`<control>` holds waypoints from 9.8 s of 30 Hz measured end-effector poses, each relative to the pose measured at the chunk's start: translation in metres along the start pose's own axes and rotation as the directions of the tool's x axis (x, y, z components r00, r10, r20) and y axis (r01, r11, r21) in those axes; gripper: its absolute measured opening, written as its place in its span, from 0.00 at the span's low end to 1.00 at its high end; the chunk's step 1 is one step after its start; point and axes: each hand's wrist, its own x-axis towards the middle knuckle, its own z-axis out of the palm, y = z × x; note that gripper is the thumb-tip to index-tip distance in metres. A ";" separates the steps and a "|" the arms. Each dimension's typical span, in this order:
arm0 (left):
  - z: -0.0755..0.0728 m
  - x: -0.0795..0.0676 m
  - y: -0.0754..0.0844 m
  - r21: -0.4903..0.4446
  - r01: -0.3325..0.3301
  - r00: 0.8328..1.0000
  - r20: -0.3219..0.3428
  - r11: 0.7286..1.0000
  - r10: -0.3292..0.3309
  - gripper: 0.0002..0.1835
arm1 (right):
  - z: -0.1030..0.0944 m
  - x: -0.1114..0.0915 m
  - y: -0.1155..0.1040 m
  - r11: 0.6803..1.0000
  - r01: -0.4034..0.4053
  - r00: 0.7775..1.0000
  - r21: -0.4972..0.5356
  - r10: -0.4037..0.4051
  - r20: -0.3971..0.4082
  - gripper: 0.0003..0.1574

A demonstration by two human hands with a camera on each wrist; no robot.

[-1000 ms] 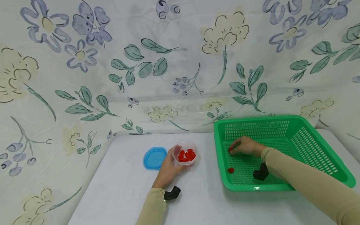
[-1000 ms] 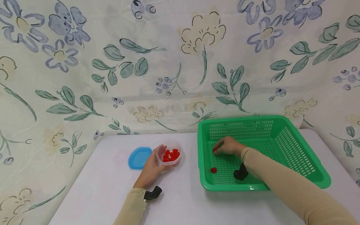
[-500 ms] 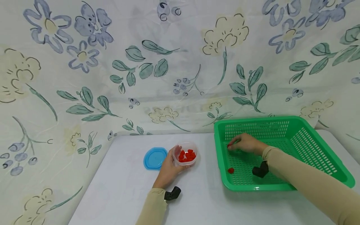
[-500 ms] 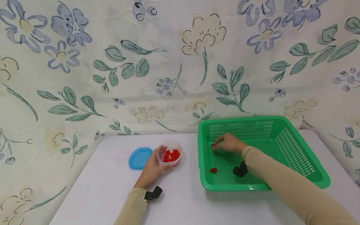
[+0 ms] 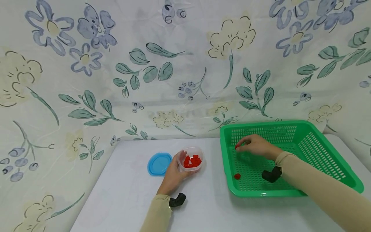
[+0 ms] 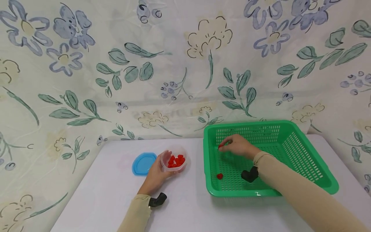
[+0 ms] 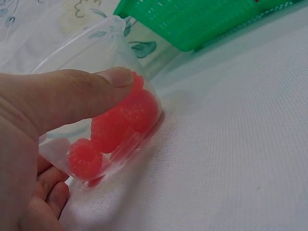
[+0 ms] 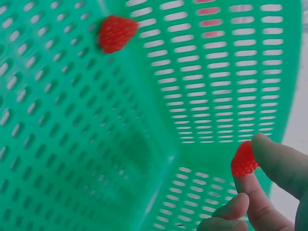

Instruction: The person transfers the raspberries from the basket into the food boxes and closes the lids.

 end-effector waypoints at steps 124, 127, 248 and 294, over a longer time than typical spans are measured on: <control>0.000 0.006 -0.004 -0.026 0.000 1.000 0.026 1.000 0.000 0.53 | 0.112 0.051 -0.118 0.998 -0.058 0.995 -0.016 0.056 -0.088 0.13; 0.001 0.006 -0.004 -0.018 0.007 1.000 0.020 1.000 -0.007 0.53 | 0.104 0.046 -0.119 0.999 -0.040 0.995 -0.009 0.039 -0.087 0.13; -0.003 -0.002 -0.002 -0.014 0.019 1.000 0.019 1.000 -0.019 0.52 | 0.016 -0.011 0.001 0.992 0.123 0.934 -0.041 -0.101 0.344 0.11; -0.001 0.005 0.002 0.005 0.030 1.000 0.009 1.000 -0.030 0.53 | 0.024 0.009 -0.061 0.987 0.122 0.993 0.109 -0.122 -0.001 0.15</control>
